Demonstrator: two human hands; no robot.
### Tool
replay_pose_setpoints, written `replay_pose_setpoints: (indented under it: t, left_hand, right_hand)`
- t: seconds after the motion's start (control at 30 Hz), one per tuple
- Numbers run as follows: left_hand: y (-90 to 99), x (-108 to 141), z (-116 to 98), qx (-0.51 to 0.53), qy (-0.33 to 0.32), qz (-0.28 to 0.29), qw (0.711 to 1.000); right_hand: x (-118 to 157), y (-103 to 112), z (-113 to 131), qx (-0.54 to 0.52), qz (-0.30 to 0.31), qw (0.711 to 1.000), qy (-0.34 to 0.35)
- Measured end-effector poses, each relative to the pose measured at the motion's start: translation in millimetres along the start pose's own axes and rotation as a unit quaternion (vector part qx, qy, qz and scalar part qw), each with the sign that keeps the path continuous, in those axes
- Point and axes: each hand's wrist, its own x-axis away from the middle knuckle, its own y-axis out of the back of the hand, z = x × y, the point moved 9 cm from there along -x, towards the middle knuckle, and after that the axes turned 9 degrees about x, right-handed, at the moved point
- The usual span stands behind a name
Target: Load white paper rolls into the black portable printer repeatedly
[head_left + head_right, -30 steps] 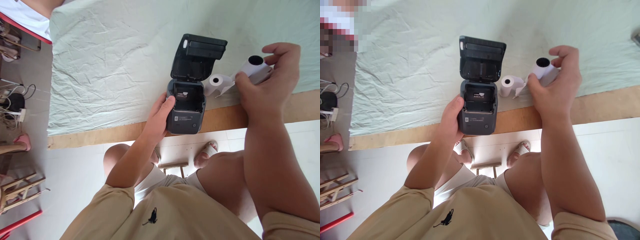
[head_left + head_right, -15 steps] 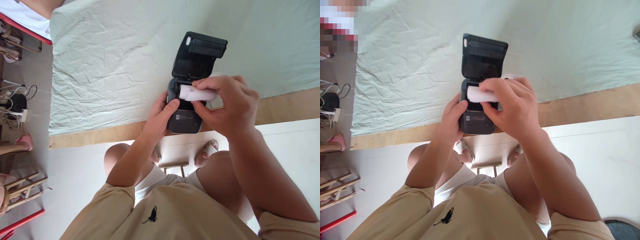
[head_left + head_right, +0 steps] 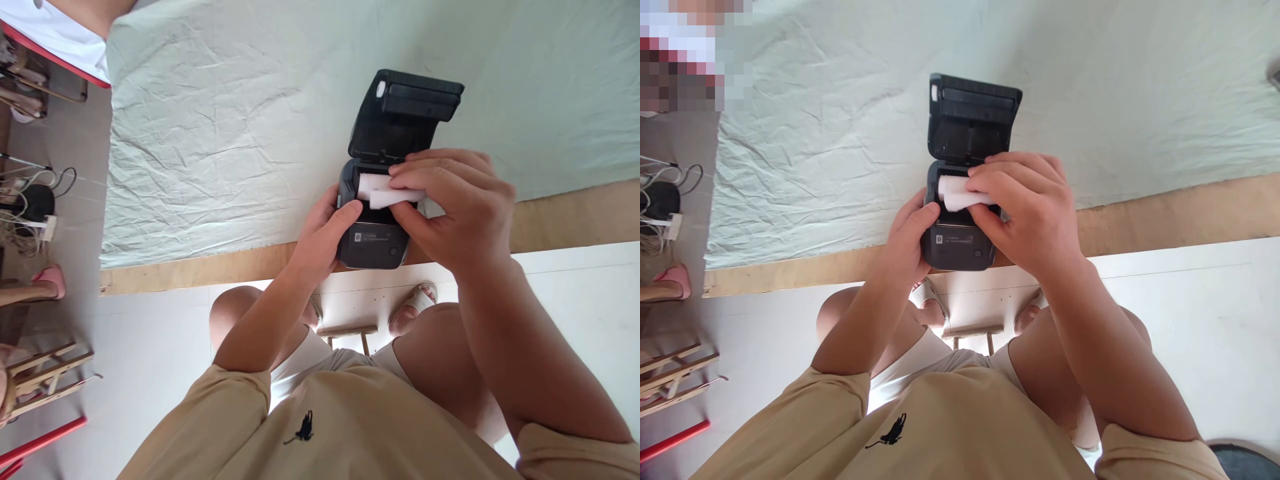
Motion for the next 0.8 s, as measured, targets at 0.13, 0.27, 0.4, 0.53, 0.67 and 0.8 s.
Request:
replay_pose_setpoints:
  t: [0.13, 0.27, 0.4, 0.53, 0.67, 0.8]
  left_hand:
    - [-1.7, -1, 0, 0.0, -0.006, 0.003, 1.0]
    - [-2.3, -2, -2, 0.012, -0.027, 0.025, 0.999]
    - [0.6, -4, -4, -0.018, -0.049, 0.051, 0.997]
    - [5.2, -6, -4, -0.039, -0.05, 0.033, 0.997]
    - [4.4, -3, -6, -0.059, -0.046, 0.012, 0.997]
    - [6.5, 0, -7, -0.068, -0.044, -0.002, 0.997]
  right_hand:
    - [5, 2, 1, 0.007, 0.001, 1.0, 0.026]
    - [9, 5, 8, -0.01, -0.005, 0.999, 0.038]
    - [13, 1, 21, -0.016, 0.022, 0.998, 0.065]
    - [9, 16, 9, -0.019, -0.058, 0.998, 0.027]
    - [0, 8, -18, 0.012, -0.012, 0.998, -0.055]
    - [5, 26, -23, -0.076, -0.114, 0.987, -0.081]
